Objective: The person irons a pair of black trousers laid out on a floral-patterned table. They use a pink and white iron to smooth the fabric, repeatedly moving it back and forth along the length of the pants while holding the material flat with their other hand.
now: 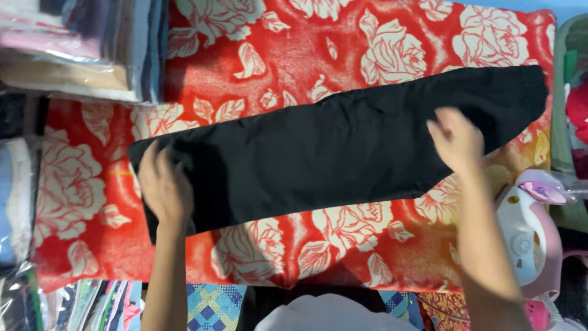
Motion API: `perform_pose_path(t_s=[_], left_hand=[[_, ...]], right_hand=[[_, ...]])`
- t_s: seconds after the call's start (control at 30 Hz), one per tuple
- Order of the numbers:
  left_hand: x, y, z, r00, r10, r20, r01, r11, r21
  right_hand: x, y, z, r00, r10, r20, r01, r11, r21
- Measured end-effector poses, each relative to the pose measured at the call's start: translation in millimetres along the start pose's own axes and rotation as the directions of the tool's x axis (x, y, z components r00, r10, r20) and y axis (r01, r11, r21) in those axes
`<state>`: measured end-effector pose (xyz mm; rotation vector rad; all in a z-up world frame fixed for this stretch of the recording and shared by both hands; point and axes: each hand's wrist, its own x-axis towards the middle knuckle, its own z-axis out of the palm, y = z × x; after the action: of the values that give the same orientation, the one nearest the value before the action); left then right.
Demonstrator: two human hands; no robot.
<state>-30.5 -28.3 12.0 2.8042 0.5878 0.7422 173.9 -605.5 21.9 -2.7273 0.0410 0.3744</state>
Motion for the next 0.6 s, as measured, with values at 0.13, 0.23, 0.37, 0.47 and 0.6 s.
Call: perform_pose_path(t_s=[0.13,0.23,0.37,0.47,0.6], left_hand=[[20.1,-12.8,33.5,0.917,0.204,0.343,-0.207,0.978,-0.028],[19.5,-37.9,29.6,0.900,0.075,0.430,-0.116,0.991,0.069],[22.2,-44.0,35.2,0.953,0.056,0.298,-0.095,0.989,0.118],[28.7,-83.8,58.4,0.990,0.082,0.113,-0.122,0.899,0.421],[55.3,-95.6,73.9,0.985,0.094,0.145,-0.156,0.848,0.506]], right_hand=[[70.5,-61.4,33.6,0.787,-0.512,-0.345,0.478,0.859,-0.184],[100.4,-46.4,70.0,0.911,-0.363,-0.196,0.325,0.924,-0.202],[118.0,-24.4,82.7,0.963,-0.227,-0.149,0.208,0.969,-0.133],[131.9,22.3,52.2,0.652,-0.471,-0.594,0.260,0.875,-0.408],[201.1,165.3,19.7,0.567,-0.446,-0.692,0.060,0.861,-0.505]])
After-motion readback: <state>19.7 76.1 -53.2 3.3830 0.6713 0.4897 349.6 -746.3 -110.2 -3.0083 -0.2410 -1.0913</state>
